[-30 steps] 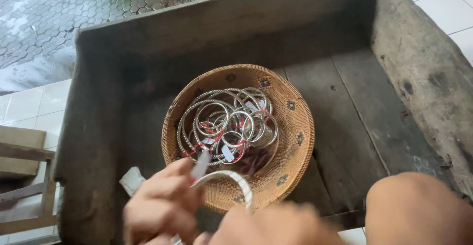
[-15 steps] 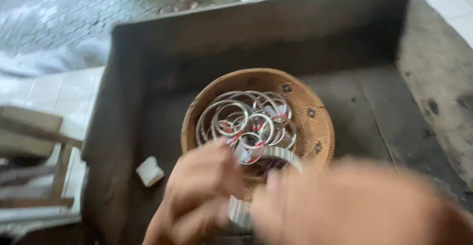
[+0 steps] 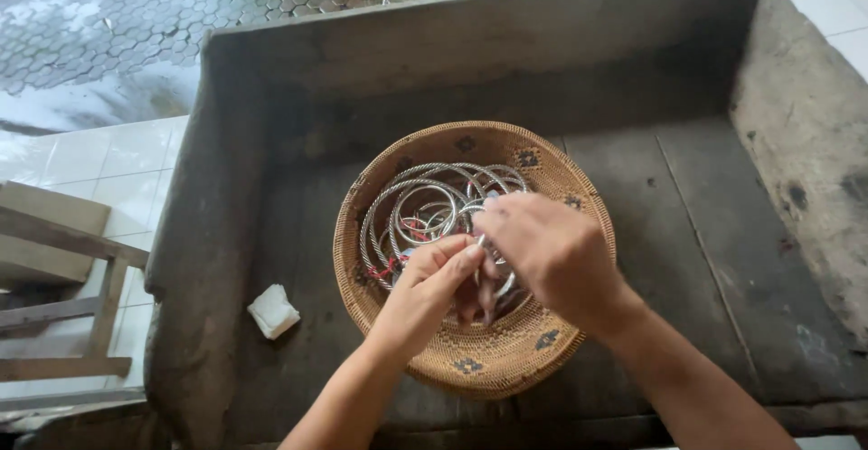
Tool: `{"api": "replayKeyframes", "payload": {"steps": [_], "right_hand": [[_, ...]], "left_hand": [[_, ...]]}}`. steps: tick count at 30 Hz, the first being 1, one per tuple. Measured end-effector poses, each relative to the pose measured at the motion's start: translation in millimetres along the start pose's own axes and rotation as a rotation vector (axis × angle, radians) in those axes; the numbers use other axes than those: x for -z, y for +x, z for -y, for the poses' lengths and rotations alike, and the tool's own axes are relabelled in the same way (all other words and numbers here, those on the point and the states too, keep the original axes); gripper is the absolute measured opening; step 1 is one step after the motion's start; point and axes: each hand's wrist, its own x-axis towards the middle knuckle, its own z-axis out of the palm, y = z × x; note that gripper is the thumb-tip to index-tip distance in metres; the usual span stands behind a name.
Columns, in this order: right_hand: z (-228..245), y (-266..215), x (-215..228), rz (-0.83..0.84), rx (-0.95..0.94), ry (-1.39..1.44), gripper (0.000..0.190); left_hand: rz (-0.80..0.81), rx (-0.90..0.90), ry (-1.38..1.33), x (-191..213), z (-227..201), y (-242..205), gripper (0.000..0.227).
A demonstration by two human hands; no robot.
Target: Inspecting silver bracelets and their tags in a woven basket
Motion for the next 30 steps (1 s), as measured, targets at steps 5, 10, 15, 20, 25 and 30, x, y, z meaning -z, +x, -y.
{"api": "replayKeyframes", "payload": {"steps": [5, 10, 15, 20, 25, 30], "right_hand": [[1.7, -5.5, 8.3, 0.026, 0.074, -0.063, 0.017], [-15.8, -17.8, 3.4, 0.232, -0.792, 0.777, 0.02], [-12.0, -18.7, 2.1, 0.21, -0.832, 0.82, 0.02], [1.2, -20.6, 6.0, -0.03, -0.296, 0.283, 0.019], [7.6, -12.1, 16.3, -0.106, 0.033, 0.021, 0.036], [5.3, -18.6, 9.3, -0.122, -0.195, 0.314, 0.021]], "left_hand": [[0.074, 0.165, 0.032, -1.6, -12.0, -3.7, 0.029], [0.183, -0.214, 0.754, -10.4, -26.2, -5.5, 0.032], [0.197, -0.195, 0.631, -9.7, -14.5, -3.8, 0.027], [0.132, -0.128, 0.423, -8.9, -8.3, -5.2, 0.034], [0.128, -0.122, 0.416, -9.7, -7.6, -4.3, 0.035], [0.177, -0.258, 0.689, -7.8, -12.7, -3.3, 0.03]]}}
